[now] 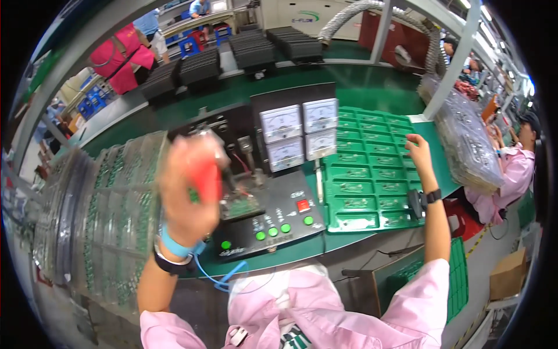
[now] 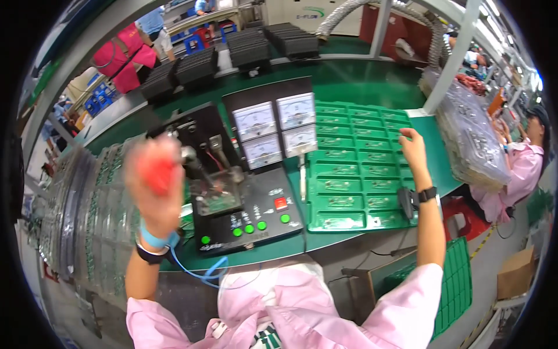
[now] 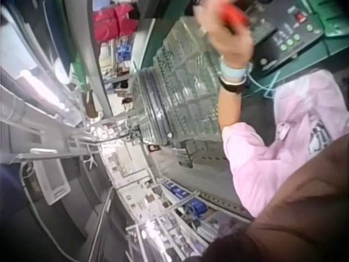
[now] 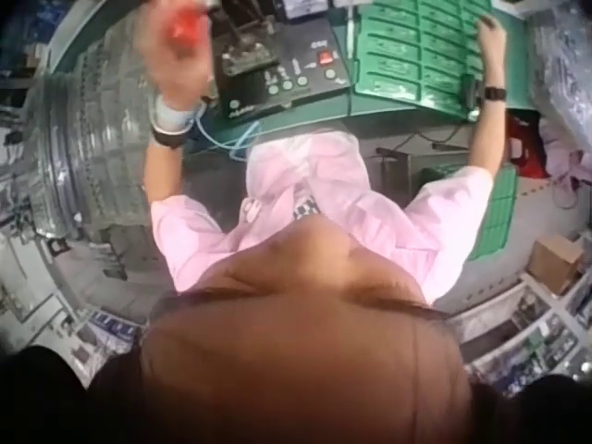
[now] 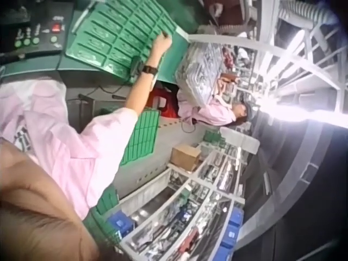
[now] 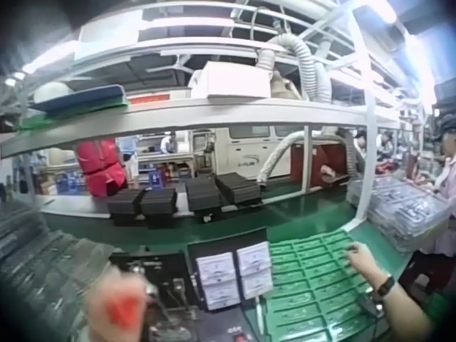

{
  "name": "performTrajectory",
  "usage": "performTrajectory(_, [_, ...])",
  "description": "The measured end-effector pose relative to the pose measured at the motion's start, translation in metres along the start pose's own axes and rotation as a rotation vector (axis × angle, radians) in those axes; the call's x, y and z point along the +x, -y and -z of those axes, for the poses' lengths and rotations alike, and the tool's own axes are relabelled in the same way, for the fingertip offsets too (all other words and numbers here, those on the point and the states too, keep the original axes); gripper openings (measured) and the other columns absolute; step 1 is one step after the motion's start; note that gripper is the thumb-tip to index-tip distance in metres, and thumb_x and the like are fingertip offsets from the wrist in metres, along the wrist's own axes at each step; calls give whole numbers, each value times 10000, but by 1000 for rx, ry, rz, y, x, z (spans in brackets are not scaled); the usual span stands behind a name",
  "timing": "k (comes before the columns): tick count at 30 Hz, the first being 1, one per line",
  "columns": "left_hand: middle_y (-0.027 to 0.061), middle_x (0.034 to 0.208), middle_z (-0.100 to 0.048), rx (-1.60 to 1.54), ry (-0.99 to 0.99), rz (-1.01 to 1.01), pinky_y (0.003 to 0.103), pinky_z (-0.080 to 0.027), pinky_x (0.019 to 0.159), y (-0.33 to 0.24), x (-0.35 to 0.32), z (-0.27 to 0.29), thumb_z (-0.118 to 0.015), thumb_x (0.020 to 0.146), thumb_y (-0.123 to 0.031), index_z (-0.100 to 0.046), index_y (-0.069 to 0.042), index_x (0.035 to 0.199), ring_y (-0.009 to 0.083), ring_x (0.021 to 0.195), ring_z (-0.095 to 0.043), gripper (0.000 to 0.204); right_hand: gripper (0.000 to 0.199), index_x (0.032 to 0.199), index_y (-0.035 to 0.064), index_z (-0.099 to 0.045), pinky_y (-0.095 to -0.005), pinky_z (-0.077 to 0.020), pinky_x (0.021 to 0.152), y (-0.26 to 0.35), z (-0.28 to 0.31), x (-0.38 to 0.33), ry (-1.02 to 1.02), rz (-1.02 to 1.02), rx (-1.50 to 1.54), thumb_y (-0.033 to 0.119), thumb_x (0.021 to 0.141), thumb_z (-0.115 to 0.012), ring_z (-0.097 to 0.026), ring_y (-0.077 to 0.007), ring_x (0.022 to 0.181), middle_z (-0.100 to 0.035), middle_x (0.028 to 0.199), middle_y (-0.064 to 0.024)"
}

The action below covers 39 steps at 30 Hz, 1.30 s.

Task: The person tests circuit boards by placing them into a testing machine, pulling a red lever, and pressing buttons. After each test, the person removes the board and places it into a green tray, eventually replacing the full tray with an empty one.

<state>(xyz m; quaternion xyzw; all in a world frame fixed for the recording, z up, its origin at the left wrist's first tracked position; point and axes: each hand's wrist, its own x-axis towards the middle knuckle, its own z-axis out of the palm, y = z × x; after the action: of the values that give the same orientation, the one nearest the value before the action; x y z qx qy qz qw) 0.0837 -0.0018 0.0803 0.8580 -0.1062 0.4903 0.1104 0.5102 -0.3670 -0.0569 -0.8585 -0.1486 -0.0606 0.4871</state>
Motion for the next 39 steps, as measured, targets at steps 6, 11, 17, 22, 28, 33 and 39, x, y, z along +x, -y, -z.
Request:
performTrajectory(6, [154, 1329, -531, -121, 146, 6, 483, -404, 1038, -17, -50, 10, -726, 744, -5, -506, -77, 1321, 375, 1249, -508, 621, 292, 1153, 29, -604, -364, -514, 873, 108, -30, -124, 242, 466, -212, 32, 861, -616, -627, -264, 1053, -631, 1189, -128])
performTrajectory(11, [135, 1270, -541, -65, 334, 163, 448, -431, 985, -2, -81, 23, -814, 722, -177, -551, -82, 1285, 373, 1161, -538, 629, 443, 1173, 85, -609, -481, -400, 1061, 185, -83, -237, 377, 1138, -188, 85, 747, -731, -457, -355, 1288, -473, 1418, -118])
performTrajectory(17, [107, 1109, -545, -29, 477, 111, 441, -435, 927, 20, -86, 24, -853, 653, -376, -562, -88, 1286, 325, 994, -543, 753, 463, 1181, 99, -632, -436, -423, 994, 175, -125, -302, 290, 1192, -150, 123, 728, -726, -548, -261, 1147, -585, 1296, -68])
performTrajectory(22, [83, 1006, -537, -71, 512, 129, 445, -435, 897, 23, -84, 31, -842, 626, -462, -570, -99, 1281, 297, 922, -525, 797, 417, 1167, 91, -636, -395, -423, 948, 179, -133, -305, 304, 1078, -119, 113, 753, -685, -575, -213, 1067, -613, 1247, -36])
performTrajectory(28, [109, 1092, -555, 67, 621, 85, 435, -423, 903, 23, -90, 27, -863, 549, -520, -591, -60, 1221, 316, 988, -520, 858, 382, 1125, 88, -655, -396, -433, 928, 177, -136, -303, 277, 1094, -111, 113, 745, -686, -585, -214, 1031, -631, 1207, -37])
performTrajectory(33, [56, 981, -543, 32, 616, 138, 435, -438, 909, 20, -87, 26, -810, 600, -535, -550, -102, 1311, 267, 947, -521, 871, 336, 1055, 82, -677, -398, -465, 851, 195, -127, -290, 496, 1056, -152, 96, 720, -703, -606, -227, 968, -652, 1171, -50])
performTrajectory(39, [82, 968, -550, -350, 429, 240, 410, -455, 844, 33, -98, 17, -840, 657, -413, -541, -92, 1281, 288, 903, -523, 763, 376, 1132, 86, -648, -407, -468, 933, 301, -124, -233, 592, 1427, 227, 164, 772, -723, -612, -287, 1119, -631, 1247, -101])
